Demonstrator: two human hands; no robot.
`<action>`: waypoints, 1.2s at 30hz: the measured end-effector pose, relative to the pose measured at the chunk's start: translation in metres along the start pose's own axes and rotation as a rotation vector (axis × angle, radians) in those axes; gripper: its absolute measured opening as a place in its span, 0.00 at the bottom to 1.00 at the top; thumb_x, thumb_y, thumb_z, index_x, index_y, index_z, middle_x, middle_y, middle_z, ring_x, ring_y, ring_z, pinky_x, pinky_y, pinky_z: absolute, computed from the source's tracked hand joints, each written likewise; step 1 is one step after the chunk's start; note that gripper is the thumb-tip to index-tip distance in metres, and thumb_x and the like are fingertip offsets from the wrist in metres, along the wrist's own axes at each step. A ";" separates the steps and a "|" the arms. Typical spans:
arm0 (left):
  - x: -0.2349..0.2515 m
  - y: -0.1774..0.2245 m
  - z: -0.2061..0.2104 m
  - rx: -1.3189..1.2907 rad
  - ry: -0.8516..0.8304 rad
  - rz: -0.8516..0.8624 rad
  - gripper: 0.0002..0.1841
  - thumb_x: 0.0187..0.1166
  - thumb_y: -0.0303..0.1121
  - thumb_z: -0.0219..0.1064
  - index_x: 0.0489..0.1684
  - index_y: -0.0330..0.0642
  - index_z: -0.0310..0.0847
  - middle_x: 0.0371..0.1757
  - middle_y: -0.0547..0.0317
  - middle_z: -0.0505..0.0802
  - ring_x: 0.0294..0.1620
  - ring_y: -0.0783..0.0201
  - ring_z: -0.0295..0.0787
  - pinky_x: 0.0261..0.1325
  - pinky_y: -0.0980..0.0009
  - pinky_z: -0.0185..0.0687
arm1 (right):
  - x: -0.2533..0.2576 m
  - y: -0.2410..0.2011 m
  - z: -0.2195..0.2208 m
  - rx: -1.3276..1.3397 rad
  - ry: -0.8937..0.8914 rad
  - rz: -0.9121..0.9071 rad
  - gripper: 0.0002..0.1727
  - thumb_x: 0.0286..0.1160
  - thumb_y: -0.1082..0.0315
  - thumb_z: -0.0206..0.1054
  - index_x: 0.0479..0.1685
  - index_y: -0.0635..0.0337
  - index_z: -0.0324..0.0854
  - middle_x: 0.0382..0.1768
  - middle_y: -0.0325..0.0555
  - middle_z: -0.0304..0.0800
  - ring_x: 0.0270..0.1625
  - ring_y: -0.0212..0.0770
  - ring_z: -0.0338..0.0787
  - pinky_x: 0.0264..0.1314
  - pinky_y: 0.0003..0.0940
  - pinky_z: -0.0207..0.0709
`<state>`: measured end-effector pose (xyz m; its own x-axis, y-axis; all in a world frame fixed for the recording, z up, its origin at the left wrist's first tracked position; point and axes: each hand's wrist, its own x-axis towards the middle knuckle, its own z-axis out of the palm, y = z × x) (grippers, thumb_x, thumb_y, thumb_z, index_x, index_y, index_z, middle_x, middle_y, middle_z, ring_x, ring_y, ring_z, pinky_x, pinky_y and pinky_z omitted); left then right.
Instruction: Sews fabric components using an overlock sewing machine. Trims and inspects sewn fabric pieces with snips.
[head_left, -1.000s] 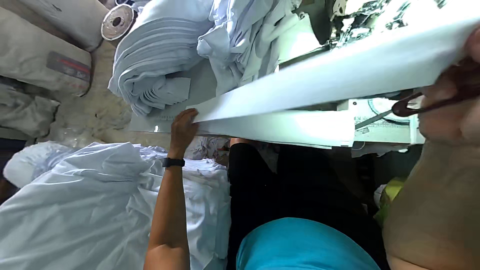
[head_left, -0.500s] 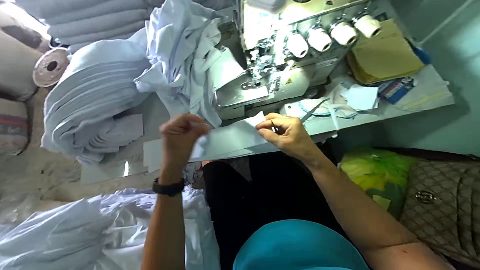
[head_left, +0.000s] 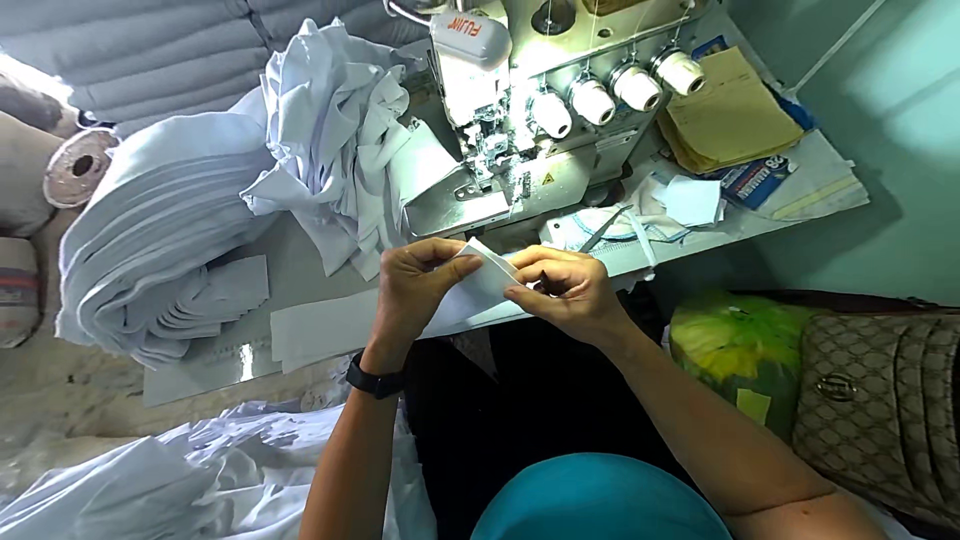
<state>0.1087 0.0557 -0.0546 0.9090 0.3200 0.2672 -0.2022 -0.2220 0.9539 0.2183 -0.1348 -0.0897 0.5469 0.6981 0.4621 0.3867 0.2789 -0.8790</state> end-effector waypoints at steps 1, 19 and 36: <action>0.001 0.001 0.001 -0.014 0.026 -0.010 0.06 0.72 0.19 0.73 0.37 0.42 0.90 0.38 0.70 0.95 0.36 0.80 0.91 0.42 0.81 0.89 | -0.002 0.000 -0.002 0.004 0.015 0.008 0.06 0.70 0.73 0.73 0.27 0.64 0.87 0.45 0.40 0.91 0.32 0.16 0.80 0.30 0.09 0.74; 0.055 -0.017 0.000 0.452 0.023 0.294 0.09 0.67 0.21 0.76 0.38 0.38 0.82 0.36 0.59 0.92 0.33 0.73 0.89 0.38 0.78 0.86 | 0.022 0.026 0.027 -0.047 0.296 0.194 0.07 0.67 0.78 0.73 0.38 0.61 0.80 0.26 0.37 0.85 0.24 0.26 0.86 0.29 0.22 0.85; 0.047 -0.025 0.021 0.970 0.047 0.229 0.17 0.85 0.26 0.52 0.60 0.29 0.85 0.70 0.43 0.89 0.75 0.46 0.84 0.78 0.47 0.73 | 0.048 0.034 0.021 -0.520 0.314 -0.013 0.07 0.70 0.71 0.71 0.40 0.64 0.93 0.28 0.43 0.93 0.27 0.28 0.87 0.31 0.22 0.80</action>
<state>0.1638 0.0566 -0.0687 0.8660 0.2069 0.4553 0.0339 -0.9326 0.3593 0.2425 -0.0778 -0.0997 0.7018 0.4467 0.5550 0.6640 -0.1277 -0.7368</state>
